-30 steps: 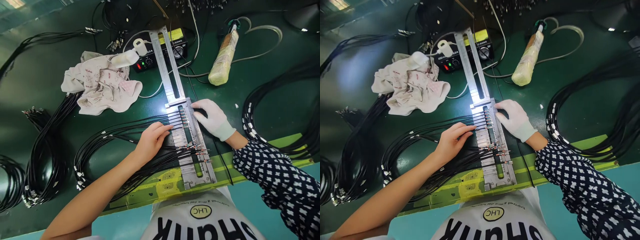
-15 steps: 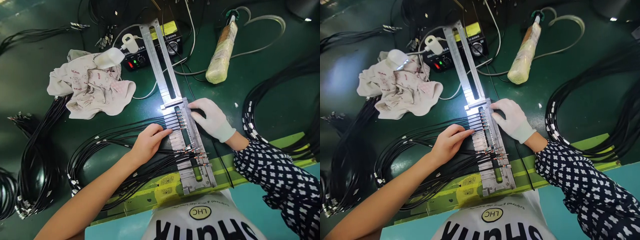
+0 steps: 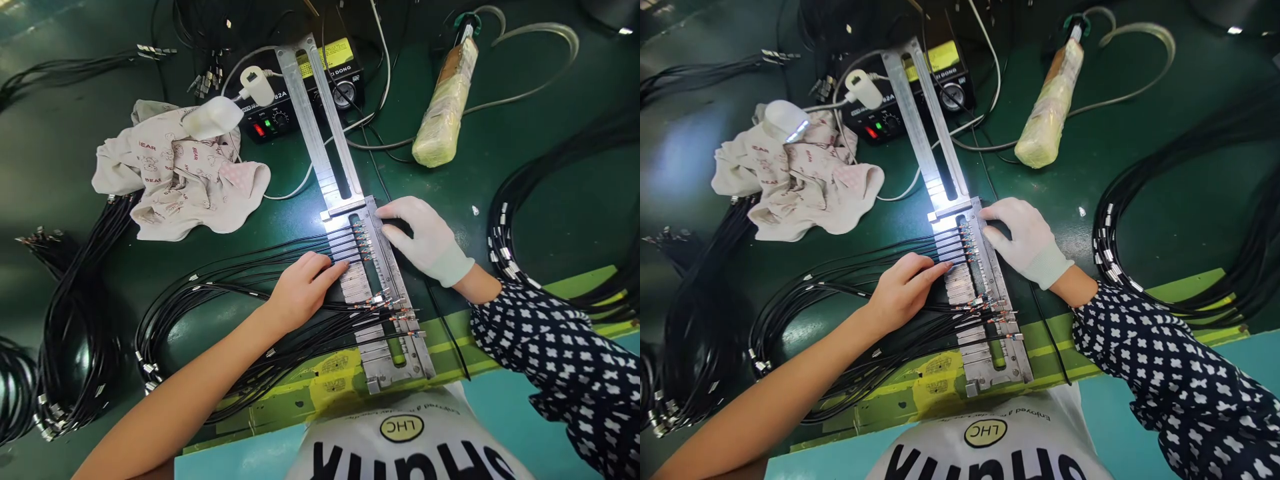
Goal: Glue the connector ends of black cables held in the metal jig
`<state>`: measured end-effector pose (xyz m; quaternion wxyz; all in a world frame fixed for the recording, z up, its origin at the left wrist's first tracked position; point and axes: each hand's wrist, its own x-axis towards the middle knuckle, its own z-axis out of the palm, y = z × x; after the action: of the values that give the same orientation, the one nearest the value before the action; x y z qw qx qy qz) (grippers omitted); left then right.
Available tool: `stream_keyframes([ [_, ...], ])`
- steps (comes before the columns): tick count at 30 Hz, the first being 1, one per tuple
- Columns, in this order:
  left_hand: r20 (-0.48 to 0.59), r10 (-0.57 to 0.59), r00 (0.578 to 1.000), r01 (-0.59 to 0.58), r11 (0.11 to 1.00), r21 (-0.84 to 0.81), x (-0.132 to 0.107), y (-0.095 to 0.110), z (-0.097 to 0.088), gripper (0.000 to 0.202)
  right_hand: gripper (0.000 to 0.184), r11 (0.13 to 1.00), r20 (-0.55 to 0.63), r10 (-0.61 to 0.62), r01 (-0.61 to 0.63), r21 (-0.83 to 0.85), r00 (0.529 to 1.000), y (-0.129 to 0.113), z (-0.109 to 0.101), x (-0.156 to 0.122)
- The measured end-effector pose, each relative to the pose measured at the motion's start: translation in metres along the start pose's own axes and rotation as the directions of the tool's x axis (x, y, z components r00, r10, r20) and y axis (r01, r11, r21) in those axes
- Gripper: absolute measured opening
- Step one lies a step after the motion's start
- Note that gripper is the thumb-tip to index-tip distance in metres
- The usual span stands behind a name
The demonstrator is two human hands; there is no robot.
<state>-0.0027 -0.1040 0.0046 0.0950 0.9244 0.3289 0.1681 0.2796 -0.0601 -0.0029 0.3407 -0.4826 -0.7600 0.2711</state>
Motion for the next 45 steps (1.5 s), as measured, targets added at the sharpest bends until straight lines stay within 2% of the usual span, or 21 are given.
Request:
stream_keyframes([
  [4, 0.017, -0.060, 0.998, 0.060, 0.998, -0.025, -0.001, 0.004, 0.000, 0.039, 0.022, 1.000, 0.005, 0.006, -0.006, -0.001, 1.000, 0.002, -0.001, 0.001],
  [8, -0.010, -0.161, 0.987, 0.161, 0.975, 0.151, -0.005, 0.016, -0.003, 0.039, 0.023, 0.999, 0.012, 0.015, -0.015, -0.030, 1.000, 0.001, 0.000, 0.001],
  [10, 0.005, -0.166, 0.986, 0.162, 0.964, 0.209, -0.006, 0.020, -0.003, 0.039, 0.029, 0.989, 0.042, 0.018, -0.011, -0.145, 0.999, -0.004, 0.003, 0.000],
  [12, 0.035, -0.164, 0.986, 0.152, 0.963, 0.223, -0.006, 0.023, -0.002, 0.037, 0.038, 0.943, 0.065, 0.010, 0.012, -0.331, 0.998, -0.011, 0.009, -0.003],
  [15, 0.067, -0.184, 0.981, 0.168, 0.966, 0.194, -0.008, 0.026, -0.004, 0.038, 0.037, 0.862, 0.017, -0.004, 0.013, -0.507, 1.000, -0.020, 0.019, -0.009],
  [18, 0.095, -0.224, 0.970, 0.217, 0.973, 0.072, -0.020, 0.031, -0.013, 0.038, 0.034, 0.857, -0.053, -0.009, -0.020, -0.515, 0.999, -0.023, 0.027, -0.011],
  [21, 0.205, -0.265, 0.942, 0.289, 0.953, -0.094, -0.036, 0.034, -0.024, 0.034, 0.031, 0.867, -0.074, 0.023, -0.057, -0.496, 0.997, -0.022, 0.033, -0.005],
  [23, 0.264, -0.309, 0.914, 0.360, 0.917, -0.171, -0.044, 0.033, -0.028, 0.028, 0.030, 0.875, -0.078, 0.059, -0.089, -0.477, 0.995, -0.021, 0.034, 0.001],
  [26, 0.255, -0.415, 0.873, 0.482, 0.814, -0.324, -0.048, 0.027, -0.031, 0.022, 0.029, 0.878, -0.094, 0.065, -0.102, -0.467, 0.993, -0.023, 0.027, 0.005],
  [29, 0.231, -0.499, 0.835, 0.543, 0.686, -0.484, -0.043, 0.020, -0.032, 0.015, 0.034, 0.919, -0.042, -0.023, 0.005, -0.394, 0.999, -0.028, 0.013, -0.008],
  [32, 0.190, -0.540, 0.820, 0.550, 0.650, -0.525, -0.034, 0.016, -0.032, 0.011, 0.034, 0.966, 0.104, -0.142, 0.161, -0.204, 0.984, -0.036, 0.000, -0.036],
  [35, 0.108, -0.536, 0.837, 0.527, 0.740, -0.418, -0.027, 0.018, -0.025, 0.014, 0.031, 0.978, 0.174, -0.191, 0.202, -0.049, 0.966, -0.045, -0.009, -0.064],
  [38, 0.098, -0.439, 0.893, 0.449, 0.860, -0.245, -0.021, 0.021, -0.015, 0.018, 0.033, 0.979, 0.187, -0.202, 0.197, 0.044, 0.962, -0.048, -0.017, -0.070],
  [40, 0.101, -0.379, 0.920, 0.392, 0.898, -0.200, -0.019, 0.022, -0.010, 0.017, 0.029, 0.988, 0.141, -0.152, 0.152, 0.010, 0.978, -0.044, -0.020, -0.057],
  [42, 0.070, -0.348, 0.935, 0.355, 0.909, -0.217, -0.017, 0.021, -0.007, 0.015, 0.026, 0.998, 0.047, -0.062, 0.063, -0.028, 0.997, -0.034, -0.019, -0.036],
  [45, -0.013, -0.316, 0.949, 0.303, 0.918, -0.256, -0.014, 0.015, -0.004, 0.016, 0.025, 0.994, -0.059, 0.091, -0.087, 0.064, 0.994, -0.016, -0.010, -0.007],
])
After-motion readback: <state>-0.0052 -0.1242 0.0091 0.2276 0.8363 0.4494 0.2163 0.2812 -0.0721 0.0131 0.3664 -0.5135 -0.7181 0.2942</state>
